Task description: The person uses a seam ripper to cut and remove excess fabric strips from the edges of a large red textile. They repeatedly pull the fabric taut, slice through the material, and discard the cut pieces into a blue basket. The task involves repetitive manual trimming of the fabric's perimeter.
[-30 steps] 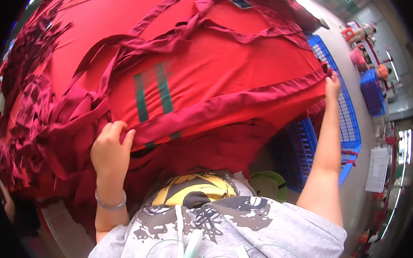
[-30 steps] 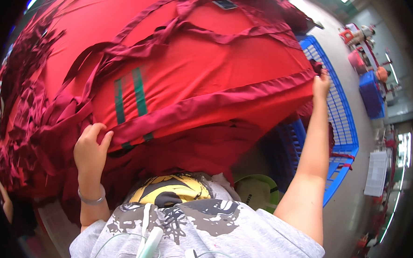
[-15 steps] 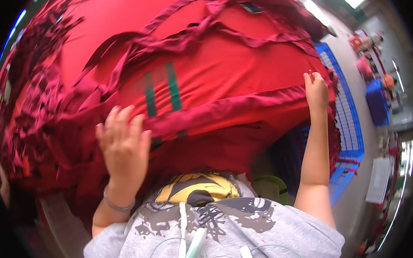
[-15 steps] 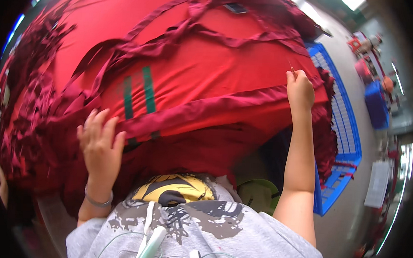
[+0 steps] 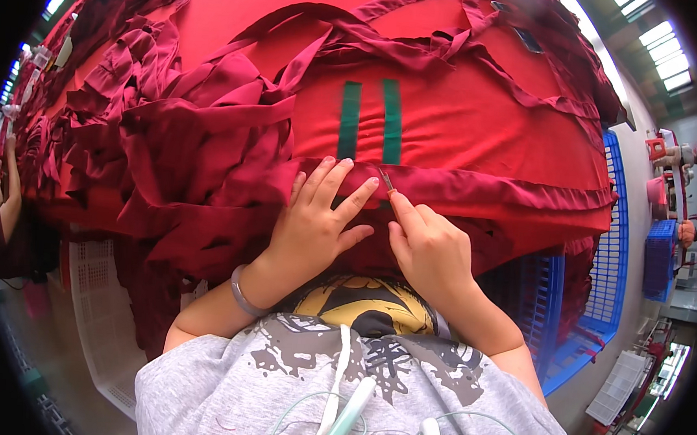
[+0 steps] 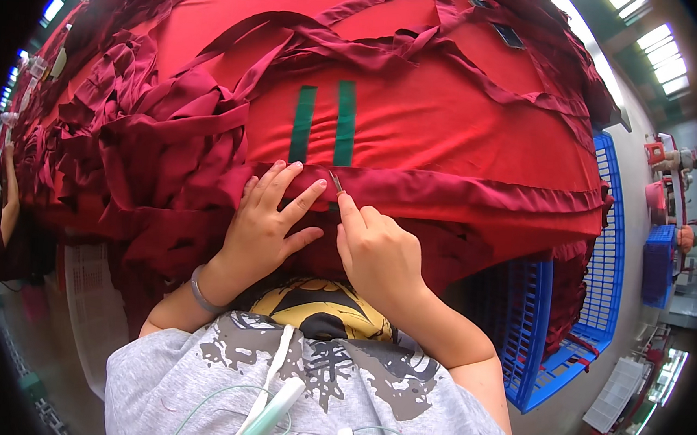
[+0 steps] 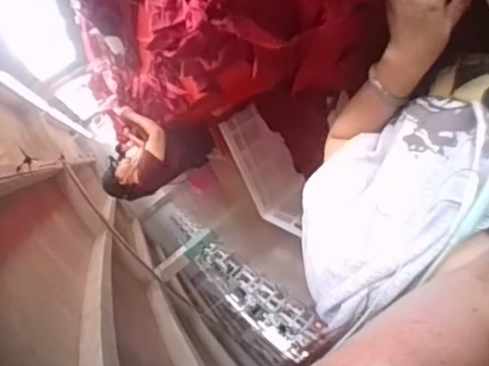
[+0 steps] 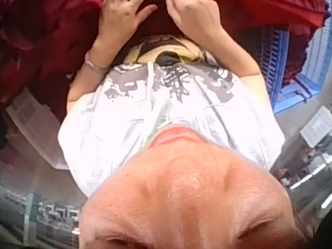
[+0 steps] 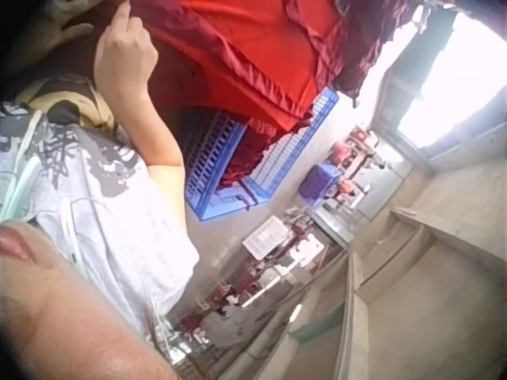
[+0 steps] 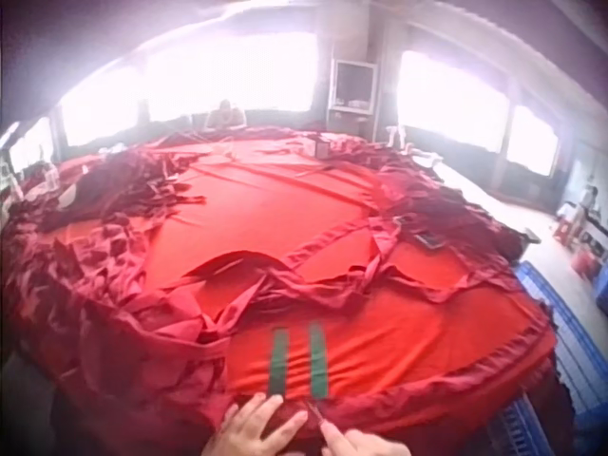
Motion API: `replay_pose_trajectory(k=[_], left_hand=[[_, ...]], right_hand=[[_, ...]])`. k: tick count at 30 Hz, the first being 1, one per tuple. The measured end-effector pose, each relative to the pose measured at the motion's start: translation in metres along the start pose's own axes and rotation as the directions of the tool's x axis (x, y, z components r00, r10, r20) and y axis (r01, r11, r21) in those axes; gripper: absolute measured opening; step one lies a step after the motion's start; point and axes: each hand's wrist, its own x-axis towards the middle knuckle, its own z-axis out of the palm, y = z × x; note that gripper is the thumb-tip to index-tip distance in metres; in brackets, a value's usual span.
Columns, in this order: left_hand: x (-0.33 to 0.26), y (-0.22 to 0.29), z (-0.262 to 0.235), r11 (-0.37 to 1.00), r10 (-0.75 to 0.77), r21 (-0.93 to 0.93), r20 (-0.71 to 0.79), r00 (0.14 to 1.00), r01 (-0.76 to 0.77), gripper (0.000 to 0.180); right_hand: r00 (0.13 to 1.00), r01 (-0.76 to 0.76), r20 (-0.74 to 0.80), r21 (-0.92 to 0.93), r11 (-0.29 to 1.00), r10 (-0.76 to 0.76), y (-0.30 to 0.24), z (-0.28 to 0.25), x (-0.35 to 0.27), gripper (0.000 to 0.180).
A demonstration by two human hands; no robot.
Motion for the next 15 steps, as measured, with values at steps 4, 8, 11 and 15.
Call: replay_pose_trajectory(k=[4, 8, 11, 15], left_hand=[[-0.001, 0.0, 0.003, 0.998, 0.005, 0.065, -0.01, 1.0, -0.004, 0.063], [0.0, 0.0, 0.003, 0.995, 0.017, 0.093, 0.0, 1.0, -0.017, 0.065], [-0.001, 0.0, 0.005, 0.994, 0.018, 0.104, -0.006, 1.0, -0.017, 0.064], [-0.003, 0.002, 0.001, 0.996, 0.003, 0.085, -0.02, 1.0, -0.001, 0.065]], right_hand=[[0.999, 0.023, -0.047, 0.01, 1.0, -0.022, -0.001, 0.0, 0.004, 0.033], [0.988, 0.007, -0.155, 0.037, 0.999, -0.001, 0.001, 0.013, 0.011, 0.032], [0.946, -0.022, -0.32, 0.084, 0.996, 0.048, -0.001, 0.021, 0.017, 0.031], [0.819, -0.035, -0.559, 0.172, 0.985, 0.127, 0.023, 0.02, 0.033, 0.028]])
